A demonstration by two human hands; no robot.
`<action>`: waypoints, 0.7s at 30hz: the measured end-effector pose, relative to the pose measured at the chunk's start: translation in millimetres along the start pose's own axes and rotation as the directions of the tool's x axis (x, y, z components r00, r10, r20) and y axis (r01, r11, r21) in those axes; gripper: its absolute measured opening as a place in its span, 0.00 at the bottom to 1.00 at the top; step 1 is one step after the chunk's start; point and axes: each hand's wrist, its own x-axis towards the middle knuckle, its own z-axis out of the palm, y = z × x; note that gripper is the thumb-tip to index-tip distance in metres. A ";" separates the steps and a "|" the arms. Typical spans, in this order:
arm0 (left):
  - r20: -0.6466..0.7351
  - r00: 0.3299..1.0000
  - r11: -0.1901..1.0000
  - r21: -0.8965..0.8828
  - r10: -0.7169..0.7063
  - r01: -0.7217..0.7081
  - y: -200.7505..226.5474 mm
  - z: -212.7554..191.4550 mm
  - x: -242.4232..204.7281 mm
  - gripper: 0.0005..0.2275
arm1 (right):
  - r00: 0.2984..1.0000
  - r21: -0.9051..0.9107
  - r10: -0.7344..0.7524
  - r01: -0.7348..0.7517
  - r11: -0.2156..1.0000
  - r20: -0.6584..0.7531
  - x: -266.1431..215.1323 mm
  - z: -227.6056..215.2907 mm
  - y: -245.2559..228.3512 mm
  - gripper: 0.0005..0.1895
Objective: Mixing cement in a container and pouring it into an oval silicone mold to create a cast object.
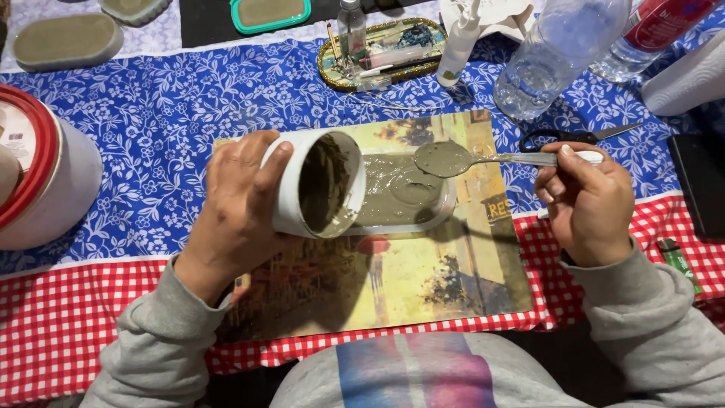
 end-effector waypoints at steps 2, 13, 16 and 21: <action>-0.004 1.000 1.000 -0.016 0.013 -0.013 0.6 3.5 2.5 0.49 | 0.996 0.066 0.087 -0.086 0.994 -0.012 6.0 -3.9 -0.3 0.09; 0.099 0.984 0.945 -0.310 0.145 -0.108 19.1 0.4 33.8 0.53 | 0.920 -0.158 -0.190 0.256 0.954 0.343 -29.6 85.4 -57.4 0.08; 0.160 0.968 0.911 -0.395 0.195 -0.118 26.2 -5.6 43.8 0.56 | 0.450 -0.206 -0.302 0.780 0.591 0.840 -24.0 116.1 -81.3 0.09; 0.306 0.910 0.864 -0.494 0.279 -0.099 31.7 -15.6 59.8 0.56 | -0.159 0.159 -0.014 0.967 0.200 0.987 -14.8 149.5 -106.2 0.20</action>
